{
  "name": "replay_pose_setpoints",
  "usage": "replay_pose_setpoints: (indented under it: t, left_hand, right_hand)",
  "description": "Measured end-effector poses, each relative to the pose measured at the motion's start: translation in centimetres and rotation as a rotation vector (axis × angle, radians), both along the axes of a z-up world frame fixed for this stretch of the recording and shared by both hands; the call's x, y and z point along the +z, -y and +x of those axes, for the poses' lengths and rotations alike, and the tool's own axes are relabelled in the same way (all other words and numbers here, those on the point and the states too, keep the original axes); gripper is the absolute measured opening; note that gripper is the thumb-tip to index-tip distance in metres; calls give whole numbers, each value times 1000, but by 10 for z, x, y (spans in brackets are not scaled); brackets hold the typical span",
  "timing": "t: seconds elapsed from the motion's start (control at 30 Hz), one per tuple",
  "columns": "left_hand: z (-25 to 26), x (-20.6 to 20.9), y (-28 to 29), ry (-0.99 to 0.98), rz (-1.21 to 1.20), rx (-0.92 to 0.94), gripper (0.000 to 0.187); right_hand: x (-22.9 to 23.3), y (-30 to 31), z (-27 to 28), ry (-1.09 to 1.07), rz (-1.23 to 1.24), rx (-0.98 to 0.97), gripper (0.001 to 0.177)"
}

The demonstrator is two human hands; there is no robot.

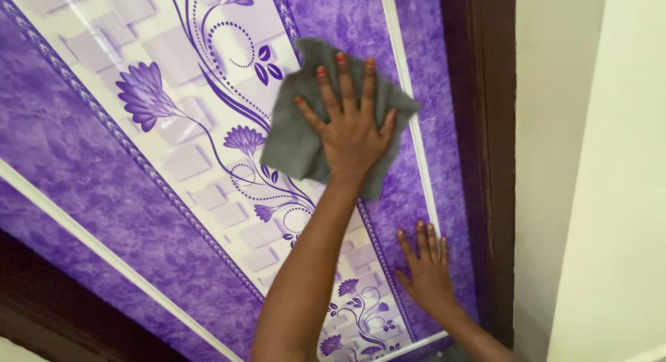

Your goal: The person cleans a patterned door by wiping across its surface with a cloth while pressing down on various sections by hand.

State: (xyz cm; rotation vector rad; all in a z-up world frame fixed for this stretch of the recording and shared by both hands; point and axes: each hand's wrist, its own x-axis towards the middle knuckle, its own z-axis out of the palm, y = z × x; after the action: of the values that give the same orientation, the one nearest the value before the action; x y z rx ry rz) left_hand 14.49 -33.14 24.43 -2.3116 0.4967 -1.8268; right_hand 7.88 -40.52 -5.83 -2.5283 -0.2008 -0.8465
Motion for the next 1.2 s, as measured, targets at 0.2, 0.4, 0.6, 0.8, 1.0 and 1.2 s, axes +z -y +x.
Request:
replay_pose_setpoints:
  t: [0.2, 0.4, 0.6, 0.8, 1.0, 1.2]
  left_hand:
    - [11, -67, 64, -168, 215, -79, 88]
    - [16, -123, 18, -321, 584, -226, 92]
    - [-6, -66, -84, -263, 190, -212, 86]
    - [-34, -51, -228, 76, -536, -11, 85]
    - [-33, -212, -226, -1, -872, 278, 94]
    - [-33, -289, -126, -169, -34, 146, 72]
  right_hand:
    - [-1, 11, -5, 15, -57, 26, 95]
    - [5, 17, -12, -36, -63, 56, 93]
    - [14, 17, -14, -217, -157, 13, 92]
    - [4, 8, -10, -98, -92, -5, 89]
    - [-9, -1, -6, 98, 31, 12, 83]
    - [-16, -4, -2, 78, -42, -12, 83]
